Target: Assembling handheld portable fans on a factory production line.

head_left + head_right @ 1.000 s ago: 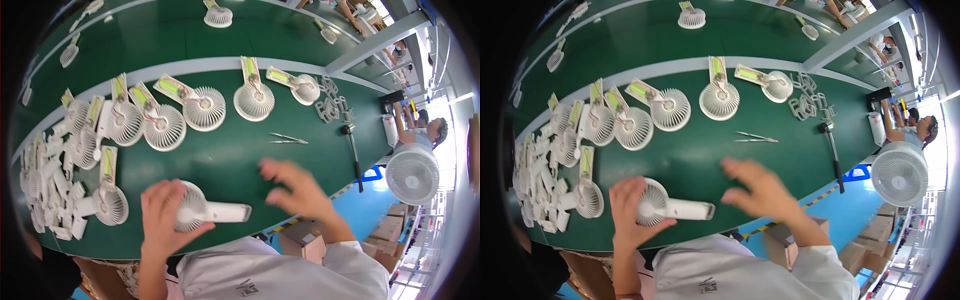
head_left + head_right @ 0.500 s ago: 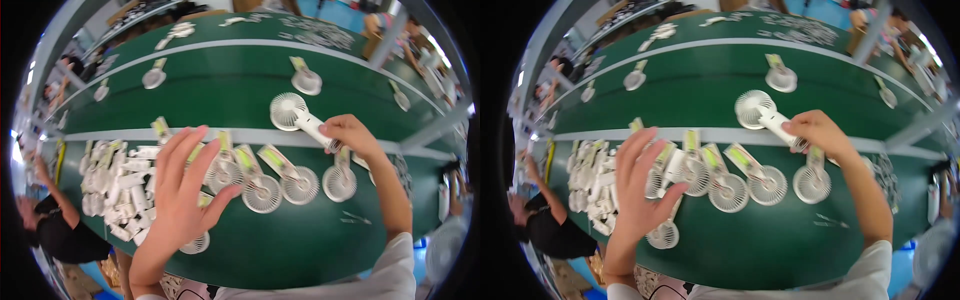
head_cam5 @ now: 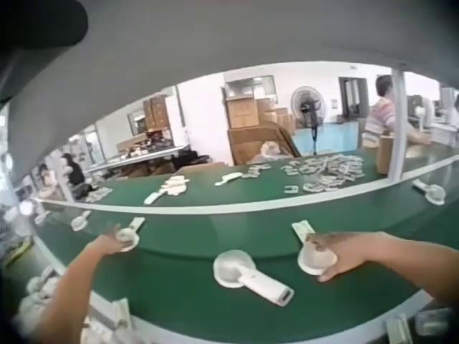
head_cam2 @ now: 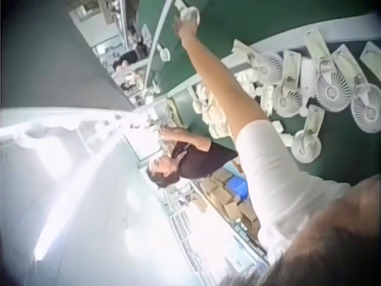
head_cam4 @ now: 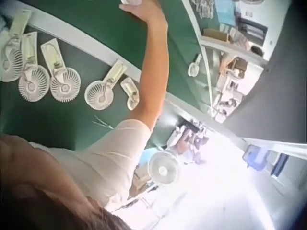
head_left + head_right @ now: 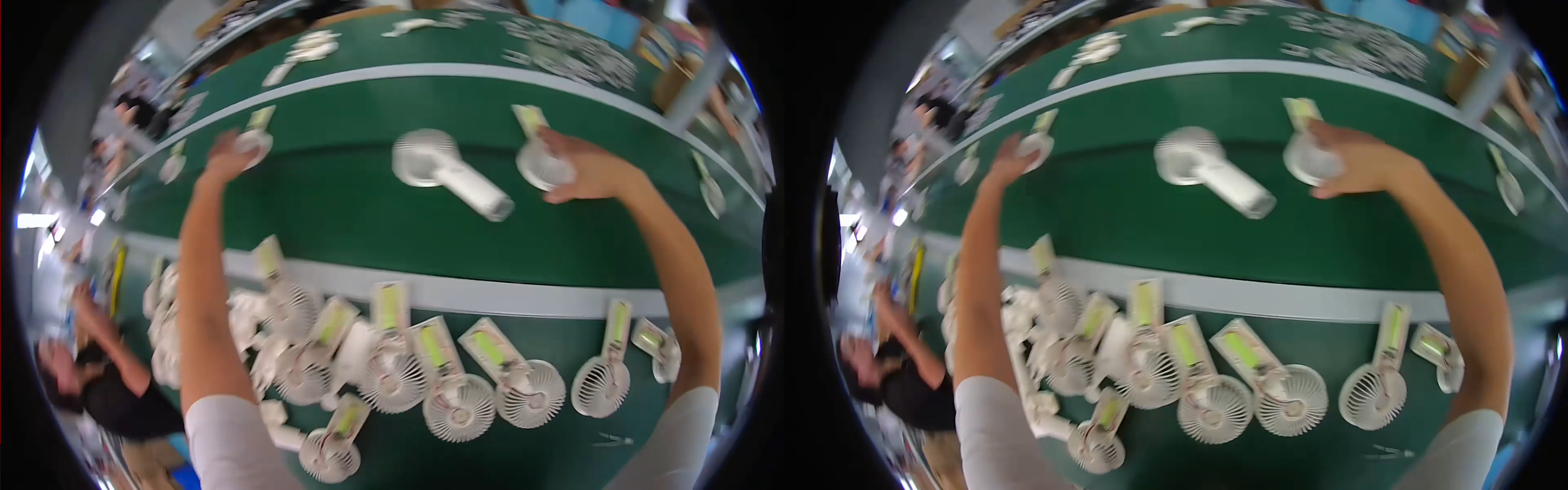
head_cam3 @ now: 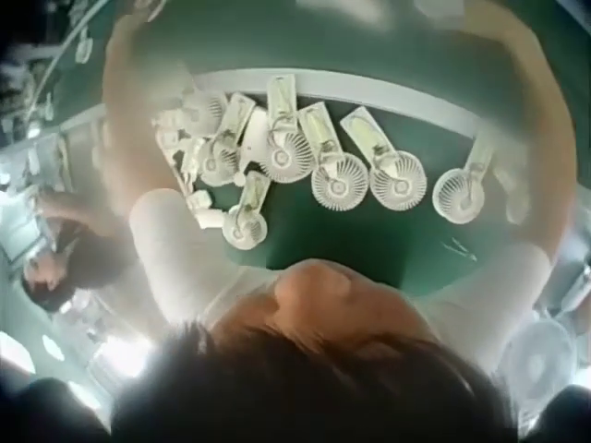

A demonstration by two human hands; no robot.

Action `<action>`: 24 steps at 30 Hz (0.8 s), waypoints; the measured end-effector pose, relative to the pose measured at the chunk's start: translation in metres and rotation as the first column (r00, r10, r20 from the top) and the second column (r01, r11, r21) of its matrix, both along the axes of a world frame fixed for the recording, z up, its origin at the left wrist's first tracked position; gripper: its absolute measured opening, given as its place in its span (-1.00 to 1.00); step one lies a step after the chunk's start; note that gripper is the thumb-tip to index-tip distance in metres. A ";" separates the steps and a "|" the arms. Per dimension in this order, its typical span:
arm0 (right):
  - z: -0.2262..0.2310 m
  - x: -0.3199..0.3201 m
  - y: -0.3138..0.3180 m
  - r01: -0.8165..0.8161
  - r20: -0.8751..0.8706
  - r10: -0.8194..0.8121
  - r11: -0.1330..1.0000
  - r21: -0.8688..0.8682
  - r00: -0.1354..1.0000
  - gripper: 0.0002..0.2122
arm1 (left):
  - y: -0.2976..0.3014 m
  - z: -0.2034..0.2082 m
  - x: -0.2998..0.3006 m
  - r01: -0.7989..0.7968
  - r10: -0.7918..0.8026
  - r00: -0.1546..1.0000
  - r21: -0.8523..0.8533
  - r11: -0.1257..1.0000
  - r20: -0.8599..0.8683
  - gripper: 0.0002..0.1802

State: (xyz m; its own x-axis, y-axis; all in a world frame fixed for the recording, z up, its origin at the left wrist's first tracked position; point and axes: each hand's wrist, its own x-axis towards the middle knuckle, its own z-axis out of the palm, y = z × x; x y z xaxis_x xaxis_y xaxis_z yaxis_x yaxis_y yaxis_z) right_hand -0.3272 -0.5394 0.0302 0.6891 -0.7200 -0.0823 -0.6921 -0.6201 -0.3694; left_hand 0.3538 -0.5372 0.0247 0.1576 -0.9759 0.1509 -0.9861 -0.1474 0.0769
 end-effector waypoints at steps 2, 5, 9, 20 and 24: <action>0.006 0.036 0.015 0.119 -0.004 -0.119 0.993 -0.019 0.993 -0.04 | -0.008 -0.014 0.060 -0.137 0.127 0.968 -0.033 0.990 -0.216 -0.01; 0.005 0.017 0.018 0.097 0.095 -0.088 0.990 -0.102 0.992 -0.14 | -0.037 -0.004 0.036 -0.349 0.350 0.936 -0.033 0.937 0.040 -0.11; 0.036 0.029 0.056 0.109 0.131 -0.104 0.994 -0.029 0.986 -0.23 | 0.021 0.008 -0.054 -0.251 0.230 0.938 -0.047 0.967 -0.260 -0.43; 0.280 -0.028 0.325 -0.243 0.669 0.144 0.968 0.057 0.730 0.07 | 0.361 0.265 -0.289 0.503 -0.746 0.664 -0.768 0.397 0.050 -0.40; 0.329 -0.006 0.367 0.018 0.909 0.001 1.000 -0.009 0.417 0.23 | 0.346 0.333 -0.281 0.372 -0.511 0.828 -0.907 0.195 0.230 -0.43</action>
State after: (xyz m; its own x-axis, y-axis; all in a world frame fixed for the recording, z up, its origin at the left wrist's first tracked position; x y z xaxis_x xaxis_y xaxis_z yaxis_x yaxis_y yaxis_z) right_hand -0.3330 -0.1722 0.3589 0.3490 -0.7210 0.5987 0.0362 -0.6280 -0.7774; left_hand 0.0732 -0.1915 0.3575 -0.1697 -0.1447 0.9748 -0.8391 0.5399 -0.0659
